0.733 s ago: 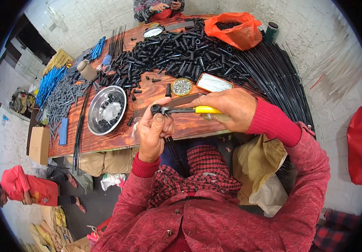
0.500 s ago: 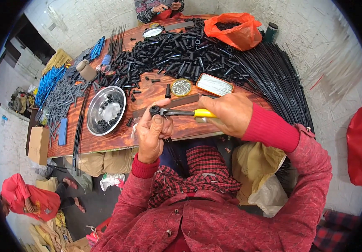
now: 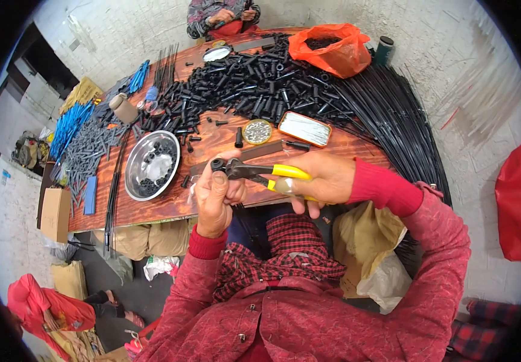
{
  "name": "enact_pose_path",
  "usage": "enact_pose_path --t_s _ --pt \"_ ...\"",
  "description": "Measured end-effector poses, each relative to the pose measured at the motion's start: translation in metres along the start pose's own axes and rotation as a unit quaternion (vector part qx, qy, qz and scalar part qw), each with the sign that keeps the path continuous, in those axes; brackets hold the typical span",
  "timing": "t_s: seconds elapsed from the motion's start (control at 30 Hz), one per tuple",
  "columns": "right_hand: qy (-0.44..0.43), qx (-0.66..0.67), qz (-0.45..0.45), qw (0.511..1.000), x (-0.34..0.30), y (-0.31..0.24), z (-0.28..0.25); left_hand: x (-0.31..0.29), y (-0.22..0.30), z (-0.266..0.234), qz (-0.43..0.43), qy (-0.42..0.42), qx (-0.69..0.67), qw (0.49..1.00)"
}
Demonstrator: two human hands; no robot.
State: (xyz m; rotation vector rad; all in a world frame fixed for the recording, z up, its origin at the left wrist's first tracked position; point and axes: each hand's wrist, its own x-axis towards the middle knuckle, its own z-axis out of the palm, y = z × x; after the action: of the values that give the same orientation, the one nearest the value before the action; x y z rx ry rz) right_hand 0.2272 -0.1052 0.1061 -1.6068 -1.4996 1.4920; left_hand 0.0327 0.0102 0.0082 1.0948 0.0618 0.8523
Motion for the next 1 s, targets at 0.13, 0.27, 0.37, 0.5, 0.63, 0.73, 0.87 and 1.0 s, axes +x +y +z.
enact_pose_path --t_s 0.13,0.27,0.37,0.5,0.63,0.73,0.87,1.0 --pt "-0.040 0.024 -0.017 0.999 -0.004 -0.001 -0.008 0.001 -0.002 0.005 -0.010 -0.005 0.006 1.000" --pt "-0.092 0.065 -0.001 0.994 -0.007 -0.011 -0.013 0.001 -0.002 0.004 -0.005 -0.009 -0.004 1.000" --pt "-0.114 0.063 0.005 0.991 -0.006 -0.012 -0.018 0.000 -0.001 0.002 -0.007 -0.011 -0.004 1.000" --pt "-0.137 0.073 -0.001 0.988 -0.004 -0.018 -0.021 -0.001 -0.001 0.002 -0.005 -0.005 0.001 1.000" --pt "-0.124 0.063 0.011 0.990 -0.005 -0.017 -0.024 0.001 -0.002 0.004 -0.003 -0.009 -0.008 1.000" --pt "-0.131 0.026 0.033 0.990 -0.003 -0.022 -0.029 0.001 -0.003 0.003 -0.003 -0.008 -0.010 1.000" --pt "-0.130 -0.002 0.039 0.991 0.001 -0.019 -0.029 -0.001 -0.002 0.001 0.003 -0.002 -0.005 1.000" --pt "-0.107 -0.001 0.018 0.994 0.004 -0.007 -0.021 -0.001 -0.003 0.001 0.007 0.001 -0.018 1.000"
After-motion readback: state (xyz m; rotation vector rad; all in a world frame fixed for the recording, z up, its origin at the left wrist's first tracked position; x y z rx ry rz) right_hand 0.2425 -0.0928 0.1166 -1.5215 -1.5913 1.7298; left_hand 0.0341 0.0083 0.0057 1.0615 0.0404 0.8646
